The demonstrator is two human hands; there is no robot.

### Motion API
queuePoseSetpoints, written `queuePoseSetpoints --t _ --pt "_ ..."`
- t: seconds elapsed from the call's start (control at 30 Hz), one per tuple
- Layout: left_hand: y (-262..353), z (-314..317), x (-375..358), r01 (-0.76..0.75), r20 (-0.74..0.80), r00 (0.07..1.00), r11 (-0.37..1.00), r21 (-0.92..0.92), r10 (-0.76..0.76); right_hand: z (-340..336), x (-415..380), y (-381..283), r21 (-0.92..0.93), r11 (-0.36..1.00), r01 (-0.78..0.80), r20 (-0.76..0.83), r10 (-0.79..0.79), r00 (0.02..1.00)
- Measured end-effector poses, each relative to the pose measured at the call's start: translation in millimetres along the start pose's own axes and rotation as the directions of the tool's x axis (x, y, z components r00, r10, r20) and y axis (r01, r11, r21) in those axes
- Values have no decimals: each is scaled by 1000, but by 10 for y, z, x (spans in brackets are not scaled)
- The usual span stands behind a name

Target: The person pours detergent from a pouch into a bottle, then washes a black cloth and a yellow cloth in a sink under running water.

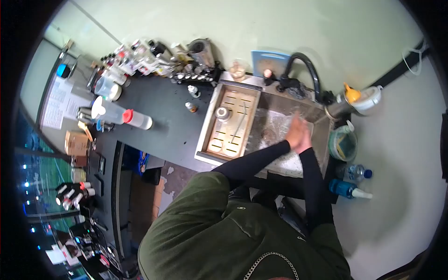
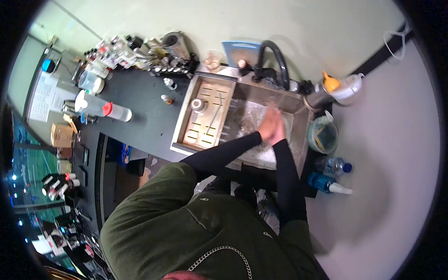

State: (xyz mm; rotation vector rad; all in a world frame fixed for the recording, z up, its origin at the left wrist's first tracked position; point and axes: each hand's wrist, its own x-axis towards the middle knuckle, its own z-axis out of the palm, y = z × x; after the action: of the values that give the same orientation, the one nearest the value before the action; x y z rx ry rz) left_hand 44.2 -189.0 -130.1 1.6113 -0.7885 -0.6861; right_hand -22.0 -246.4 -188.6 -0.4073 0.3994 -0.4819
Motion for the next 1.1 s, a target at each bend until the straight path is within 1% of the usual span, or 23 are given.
queuePoseSetpoints --t 0.03,0.07,0.13,0.17,0.23,0.3,0.33,0.37,0.4,0.43,0.47,0.57,0.63,0.67,0.7,0.77,0.8,0.83,0.9,0.97,1.03,1.07,1.1 --pt "156 28 -34 44 104 993 998 48 -49 -486 217 27 265 963 -52 194 0 981" --pt "94 30 -83 -11 56 998 999 30 9 -388 197 65 260 963 -69 199 17 980" --pt "156 -93 43 -85 16 996 996 -1 85 144 15 -174 -110 993 -40 79 49 996" --pt "324 -324 133 -25 -38 999 1000 15 25 773 -158 -137 3 992 -130 -13 130 991" --pt "401 -504 89 38 -48 998 999 5 -38 1156 -257 26 -76 997 -18 -132 8 991" --pt "380 -447 -50 -117 19 993 989 87 116 354 47 9 -32 999 -14 15 15 1000" --pt "418 -422 -154 -98 61 994 992 82 93 48 176 -8 55 998 26 320 -42 947" --pt "450 -419 -233 -79 100 993 993 82 71 1 154 34 61 997 37 264 -52 963" --pt "286 -390 -147 -190 66 981 978 88 185 -36 128 75 66 997 49 207 -61 977" --pt "149 -388 -17 -36 56 998 999 -4 36 172 43 226 7 1000 27 -225 -25 974" --pt "127 -395 3 -48 -129 990 993 111 62 555 -72 251 -11 1000 23 -244 -25 970" --pt "125 -471 134 126 63 990 990 61 -130 802 -220 188 -18 1000 17 -363 -22 932" --pt "115 -348 72 113 83 990 992 61 -118 564 -178 113 115 989 92 -254 -61 965" --pt "85 -340 54 106 62 992 992 68 -110 564 -82 203 22 969 246 -439 -212 873" --pt "-179 -291 168 137 29 990 990 21 -137 1103 -185 157 -122 960 253 -510 -279 814" --pt "-201 -376 311 411 76 911 885 -217 -404 1198 -186 344 -199 922 332 -450 -386 805" --pt "-380 -369 349 480 215 875 828 -288 -433 1191 -224 342 -348 890 293 -400 -424 813" --pt "-342 -286 271 482 221 874 828 -286 -433 1052 -219 287 -349 889 295 -404 -427 809" --pt "-208 -53 5 205 0 978 964 -167 -207 703 -163 92 -130 986 105 -413 -150 898" --pt "-56 -107 -47 285 92 957 951 -123 -275 670 -175 97 -209 967 147 -380 -219 899" --pt "-33 -259 132 398 -14 906 862 -315 -423 1241 -314 203 -379 902 208 -315 -337 887" --pt "131 -488 181 529 242 846 693 -490 -475 1238 -339 302 -497 852 166 -313 -355 881" --pt "124 -425 121 536 256 843 693 -482 -473 1210 -376 270 -496 851 173 -322 -365 874"
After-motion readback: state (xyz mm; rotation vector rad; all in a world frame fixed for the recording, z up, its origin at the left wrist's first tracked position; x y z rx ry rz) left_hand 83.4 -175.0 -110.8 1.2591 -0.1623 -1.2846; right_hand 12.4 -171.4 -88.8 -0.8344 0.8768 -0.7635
